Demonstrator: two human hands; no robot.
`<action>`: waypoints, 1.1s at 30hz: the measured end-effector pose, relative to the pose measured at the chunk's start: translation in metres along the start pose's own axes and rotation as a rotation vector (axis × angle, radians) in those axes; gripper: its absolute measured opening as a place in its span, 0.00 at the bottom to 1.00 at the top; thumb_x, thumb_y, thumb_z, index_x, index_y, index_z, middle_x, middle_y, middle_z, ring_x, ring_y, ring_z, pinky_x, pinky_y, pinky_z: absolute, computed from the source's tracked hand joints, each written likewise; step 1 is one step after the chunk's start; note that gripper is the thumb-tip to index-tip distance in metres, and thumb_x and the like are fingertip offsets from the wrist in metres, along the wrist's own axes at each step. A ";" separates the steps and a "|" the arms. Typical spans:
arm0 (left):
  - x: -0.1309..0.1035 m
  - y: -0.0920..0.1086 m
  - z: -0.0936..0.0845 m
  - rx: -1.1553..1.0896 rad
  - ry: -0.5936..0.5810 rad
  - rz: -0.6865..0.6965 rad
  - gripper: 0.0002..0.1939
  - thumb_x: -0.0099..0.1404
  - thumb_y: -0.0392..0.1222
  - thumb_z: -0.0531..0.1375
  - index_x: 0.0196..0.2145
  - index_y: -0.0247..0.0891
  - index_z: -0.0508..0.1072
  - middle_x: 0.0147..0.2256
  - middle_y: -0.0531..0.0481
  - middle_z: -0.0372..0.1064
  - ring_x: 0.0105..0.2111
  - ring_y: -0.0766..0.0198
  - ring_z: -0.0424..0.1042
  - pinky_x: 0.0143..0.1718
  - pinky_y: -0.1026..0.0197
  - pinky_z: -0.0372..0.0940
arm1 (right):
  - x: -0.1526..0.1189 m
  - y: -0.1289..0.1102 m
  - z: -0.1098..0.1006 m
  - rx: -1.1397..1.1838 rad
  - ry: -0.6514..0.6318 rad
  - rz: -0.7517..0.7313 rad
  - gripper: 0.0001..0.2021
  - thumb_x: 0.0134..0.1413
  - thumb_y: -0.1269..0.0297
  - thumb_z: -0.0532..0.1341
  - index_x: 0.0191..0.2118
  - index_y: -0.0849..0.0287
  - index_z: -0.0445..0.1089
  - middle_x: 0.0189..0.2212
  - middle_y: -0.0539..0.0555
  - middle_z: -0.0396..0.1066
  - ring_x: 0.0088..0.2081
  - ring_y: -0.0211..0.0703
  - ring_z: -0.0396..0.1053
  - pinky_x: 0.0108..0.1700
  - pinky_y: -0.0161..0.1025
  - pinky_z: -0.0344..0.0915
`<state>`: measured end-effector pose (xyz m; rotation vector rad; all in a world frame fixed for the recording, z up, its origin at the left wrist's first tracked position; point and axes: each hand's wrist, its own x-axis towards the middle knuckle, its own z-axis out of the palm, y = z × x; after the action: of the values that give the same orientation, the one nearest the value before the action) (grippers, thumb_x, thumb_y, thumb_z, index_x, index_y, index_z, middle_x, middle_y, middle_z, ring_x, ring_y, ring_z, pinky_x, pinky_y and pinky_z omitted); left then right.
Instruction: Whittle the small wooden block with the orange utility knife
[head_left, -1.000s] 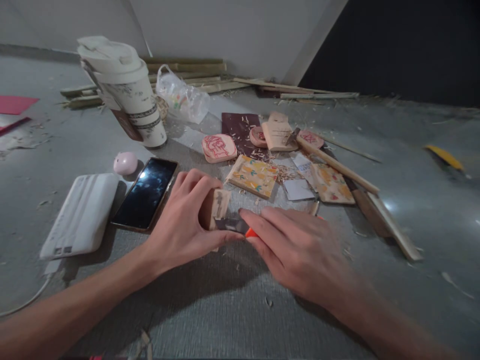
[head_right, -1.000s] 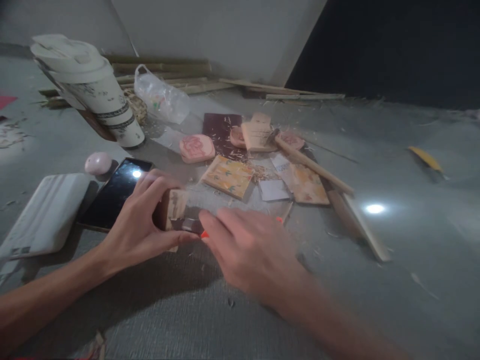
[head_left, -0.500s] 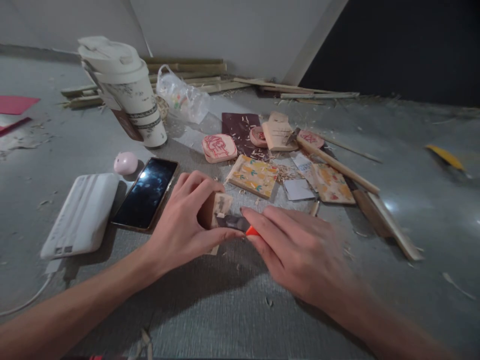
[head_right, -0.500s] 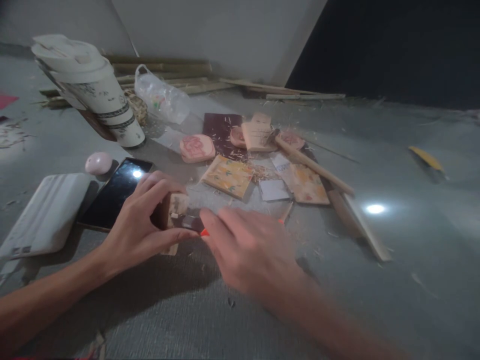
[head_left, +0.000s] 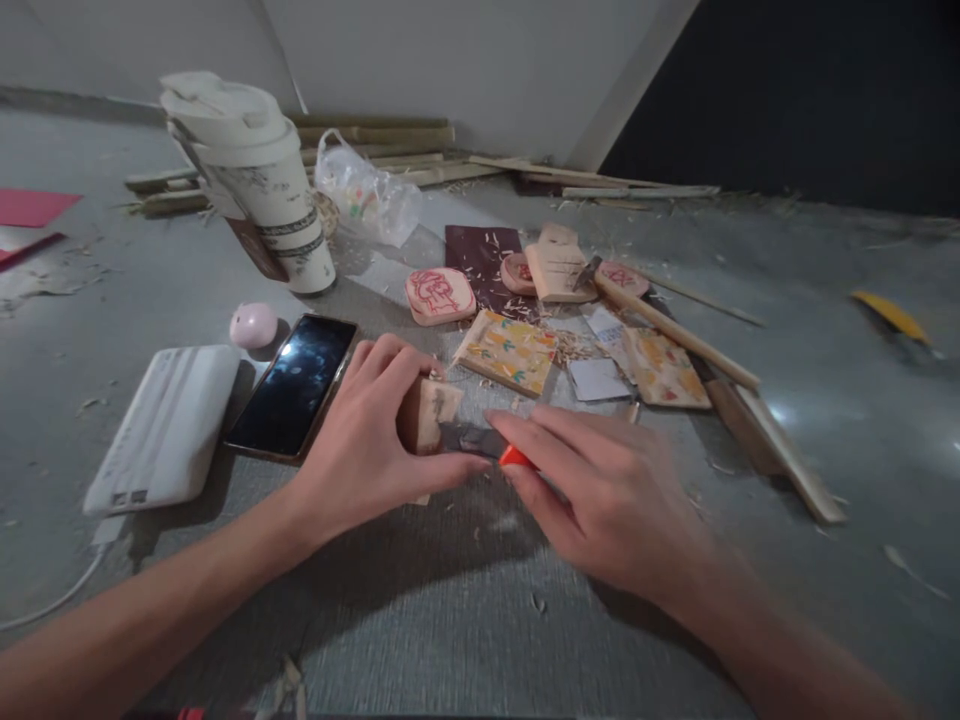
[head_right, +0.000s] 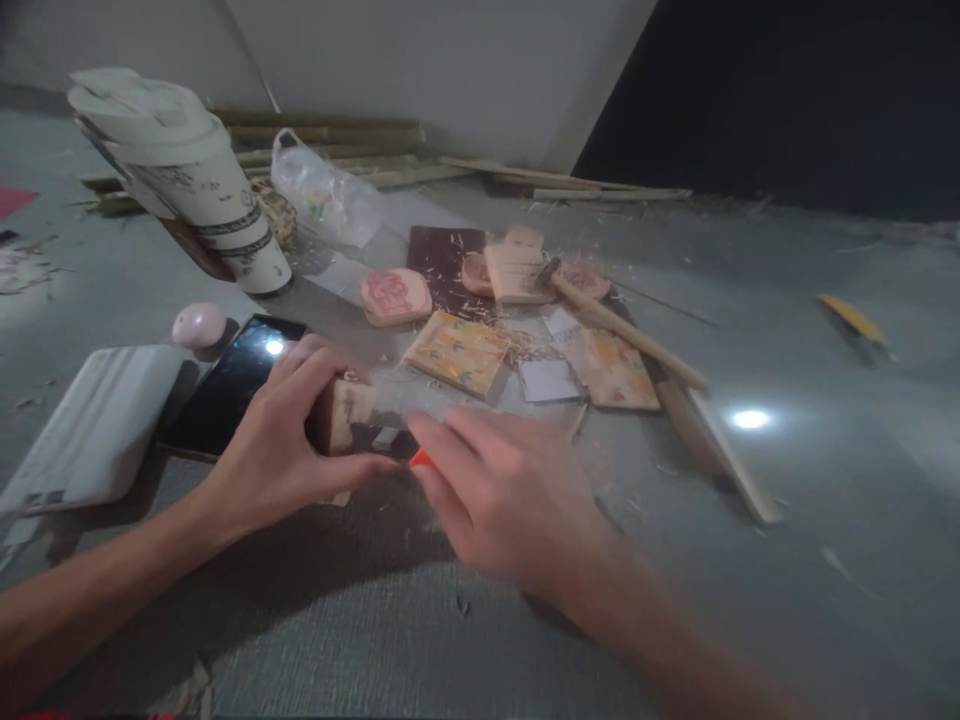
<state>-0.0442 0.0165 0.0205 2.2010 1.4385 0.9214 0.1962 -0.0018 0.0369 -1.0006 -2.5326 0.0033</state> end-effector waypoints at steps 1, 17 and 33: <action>0.000 0.000 0.000 0.002 -0.007 -0.003 0.31 0.52 0.58 0.76 0.44 0.41 0.68 0.44 0.47 0.65 0.46 0.50 0.65 0.47 0.49 0.63 | 0.000 0.001 0.000 0.006 -0.003 -0.004 0.13 0.72 0.65 0.57 0.56 0.60 0.72 0.46 0.57 0.79 0.37 0.42 0.76 0.31 0.41 0.61; -0.001 -0.006 0.002 0.016 -0.008 0.097 0.29 0.59 0.59 0.73 0.47 0.37 0.71 0.42 0.45 0.67 0.45 0.50 0.64 0.47 0.49 0.63 | 0.001 0.000 0.001 -0.031 -0.022 -0.006 0.13 0.73 0.64 0.56 0.55 0.60 0.73 0.42 0.55 0.79 0.34 0.41 0.74 0.31 0.42 0.60; -0.001 -0.007 -0.001 -0.007 0.037 0.155 0.28 0.61 0.63 0.70 0.45 0.37 0.73 0.40 0.46 0.68 0.41 0.53 0.65 0.43 0.51 0.63 | -0.001 -0.010 0.006 -0.143 0.069 -0.011 0.13 0.73 0.65 0.58 0.55 0.63 0.75 0.38 0.54 0.79 0.32 0.40 0.72 0.31 0.43 0.60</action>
<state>-0.0499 0.0184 0.0171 2.3275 1.2926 1.0211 0.1880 -0.0086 0.0329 -1.0224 -2.5035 -0.2153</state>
